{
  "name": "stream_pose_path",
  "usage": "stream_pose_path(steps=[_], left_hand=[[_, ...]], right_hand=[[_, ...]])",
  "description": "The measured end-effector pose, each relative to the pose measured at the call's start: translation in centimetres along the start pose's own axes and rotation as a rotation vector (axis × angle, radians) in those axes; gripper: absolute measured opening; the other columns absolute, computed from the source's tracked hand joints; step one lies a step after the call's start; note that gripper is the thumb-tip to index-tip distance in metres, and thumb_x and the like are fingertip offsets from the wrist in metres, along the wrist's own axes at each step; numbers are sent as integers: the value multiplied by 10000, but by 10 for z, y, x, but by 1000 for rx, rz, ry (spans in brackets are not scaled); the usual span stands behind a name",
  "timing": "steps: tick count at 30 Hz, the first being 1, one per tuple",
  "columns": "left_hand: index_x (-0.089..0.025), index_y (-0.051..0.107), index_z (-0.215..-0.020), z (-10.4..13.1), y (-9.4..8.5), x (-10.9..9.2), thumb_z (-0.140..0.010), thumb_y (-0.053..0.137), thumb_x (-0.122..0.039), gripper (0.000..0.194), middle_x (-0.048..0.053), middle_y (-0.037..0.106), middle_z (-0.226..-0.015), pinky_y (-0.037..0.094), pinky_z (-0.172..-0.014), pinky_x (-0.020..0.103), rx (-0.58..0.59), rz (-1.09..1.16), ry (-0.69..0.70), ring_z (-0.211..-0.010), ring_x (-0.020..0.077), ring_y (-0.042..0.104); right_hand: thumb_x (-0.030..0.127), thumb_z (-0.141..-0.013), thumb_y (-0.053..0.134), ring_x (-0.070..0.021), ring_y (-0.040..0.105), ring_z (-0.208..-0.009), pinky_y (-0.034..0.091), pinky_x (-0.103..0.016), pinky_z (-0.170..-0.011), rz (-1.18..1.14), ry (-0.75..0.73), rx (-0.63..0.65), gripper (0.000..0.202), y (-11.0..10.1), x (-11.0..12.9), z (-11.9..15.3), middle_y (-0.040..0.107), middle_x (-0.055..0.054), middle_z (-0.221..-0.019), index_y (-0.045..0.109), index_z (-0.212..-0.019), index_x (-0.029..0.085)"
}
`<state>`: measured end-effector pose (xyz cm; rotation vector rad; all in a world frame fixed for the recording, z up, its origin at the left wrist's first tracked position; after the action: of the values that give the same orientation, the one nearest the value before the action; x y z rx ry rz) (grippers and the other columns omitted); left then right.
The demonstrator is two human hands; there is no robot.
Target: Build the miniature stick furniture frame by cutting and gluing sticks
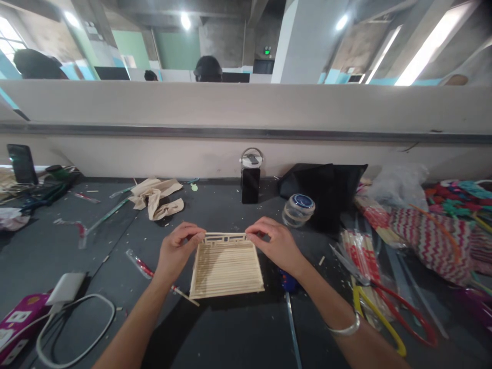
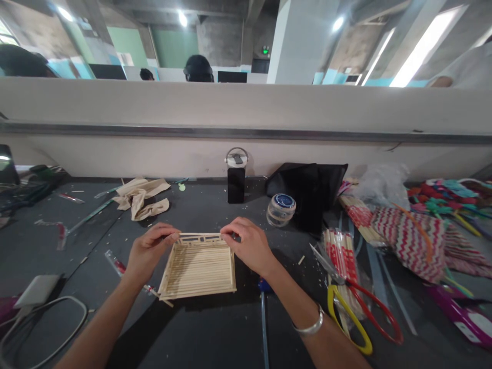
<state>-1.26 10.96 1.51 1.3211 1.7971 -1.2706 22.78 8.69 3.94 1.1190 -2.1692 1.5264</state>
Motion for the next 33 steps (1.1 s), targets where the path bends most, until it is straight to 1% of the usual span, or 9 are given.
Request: stream_pose_path(steps=[8,15,21,27,33], left_hand=[[-203,745,-797,2,2,2,-814,654,-309,141,38,656,-838,455,-689,274,7,41,-17,-787,175,592],[-210,760,-788,2,2,3,-794,672,-320,141,39,658,-835,445,-701,279,16,43,-45,-812,184,593],[-220,772,-803,2,2,4,-784,690,-319,130,42,657,-845,430,-706,277,37,51,-59,-842,186,593],[-234,773,-803,2,1,6,-780,698,-322,118,39,648,-844,425,-709,280,46,50,-30,-852,187,584],[-237,772,-810,2,1,7,-786,695,-323,118,37,646,-847,426,-706,277,60,49,-33,-843,183,586]], right_hand=[[191,-850,595,-151,605,-743,460,-264,-675,-24,21,-52,108,1,0,0,655,-1,-778,688,-816,235],[166,-839,603,-153,597,-743,447,-256,-668,-23,22,-62,107,1,1,1,633,2,-754,679,-792,224],[166,-846,600,-148,585,-740,437,-249,-664,-36,41,-49,104,3,-1,0,625,1,-755,678,-795,212],[158,-849,596,-145,578,-741,430,-246,-670,-49,48,-37,107,4,-2,1,622,1,-763,679,-805,209],[164,-852,597,-146,574,-737,420,-248,-662,-45,48,-35,104,4,-1,2,615,3,-758,677,-803,209]])
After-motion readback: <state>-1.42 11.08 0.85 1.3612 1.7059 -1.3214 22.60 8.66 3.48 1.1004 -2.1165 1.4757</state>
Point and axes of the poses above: each hand's wrist, its own z-axis away from the middle knuckle, its own y-axis out of the palm, x = y × z, the point moved 6 cm from there along -z, towards the middle knuckle
